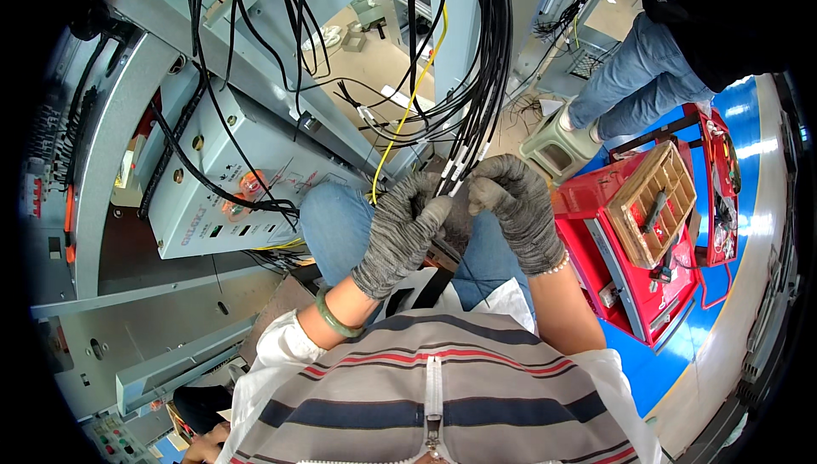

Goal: The person organizes and bundles wires inside an electrical control panel, referencing a schematic document. They separate, align, and secure wire bundles using zip ties while another person works nearby.

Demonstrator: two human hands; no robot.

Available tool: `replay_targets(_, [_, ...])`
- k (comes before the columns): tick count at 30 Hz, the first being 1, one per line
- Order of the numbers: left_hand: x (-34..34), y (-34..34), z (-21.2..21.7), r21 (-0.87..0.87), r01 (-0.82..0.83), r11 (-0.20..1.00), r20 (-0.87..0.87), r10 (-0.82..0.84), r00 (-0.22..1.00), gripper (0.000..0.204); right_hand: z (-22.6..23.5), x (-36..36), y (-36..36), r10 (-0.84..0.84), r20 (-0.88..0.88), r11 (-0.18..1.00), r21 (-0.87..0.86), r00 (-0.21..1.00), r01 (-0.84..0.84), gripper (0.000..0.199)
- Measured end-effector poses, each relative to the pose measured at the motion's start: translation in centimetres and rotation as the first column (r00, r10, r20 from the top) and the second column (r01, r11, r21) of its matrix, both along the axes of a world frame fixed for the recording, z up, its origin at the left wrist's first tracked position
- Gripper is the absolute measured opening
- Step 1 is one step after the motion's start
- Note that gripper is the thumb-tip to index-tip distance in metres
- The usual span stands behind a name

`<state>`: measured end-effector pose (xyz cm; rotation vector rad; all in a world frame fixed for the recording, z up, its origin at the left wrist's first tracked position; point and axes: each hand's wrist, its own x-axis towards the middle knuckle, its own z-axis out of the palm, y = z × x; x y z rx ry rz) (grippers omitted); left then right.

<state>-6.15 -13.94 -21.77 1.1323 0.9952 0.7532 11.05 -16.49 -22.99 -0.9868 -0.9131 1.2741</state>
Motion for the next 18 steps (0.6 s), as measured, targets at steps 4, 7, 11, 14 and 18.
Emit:
replay_targets(4, [0.1,-0.2,-0.8,0.023,-0.049,0.999,0.031,0.048,0.998,0.015,1.0,-0.6,-0.3,-0.044,-0.054,0.997,-0.073,0.998,0.040,0.015])
replay_targets(7, [0.4,-0.4,-1.9,0.155,-0.130,0.979,0.011,0.130,0.991,0.022,1.1,-0.8,-0.1,-0.058,0.008,0.996,-0.066,0.998,0.058,0.016])
replay_targets(11, [0.6,-0.5,-1.9,0.181,-0.099,0.979,-0.017,0.103,0.994,0.024,0.6,-1.2,0.3,-0.073,0.030,0.997,0.002,0.997,0.073,0.016])
replay_targets(14, [0.7,-0.7,-1.1,0.170,-0.092,0.981,-0.032,0.099,0.995,0.023,-0.1,-1.3,0.7,-0.097,0.033,0.995,0.013,0.995,0.096,0.019])
replay_targets(18, [0.5,-0.7,-1.6,0.226,-0.071,0.972,-0.051,0.085,0.995,0.021,-0.1,-1.1,0.8,-0.056,0.008,0.998,0.027,0.998,0.056,0.019])
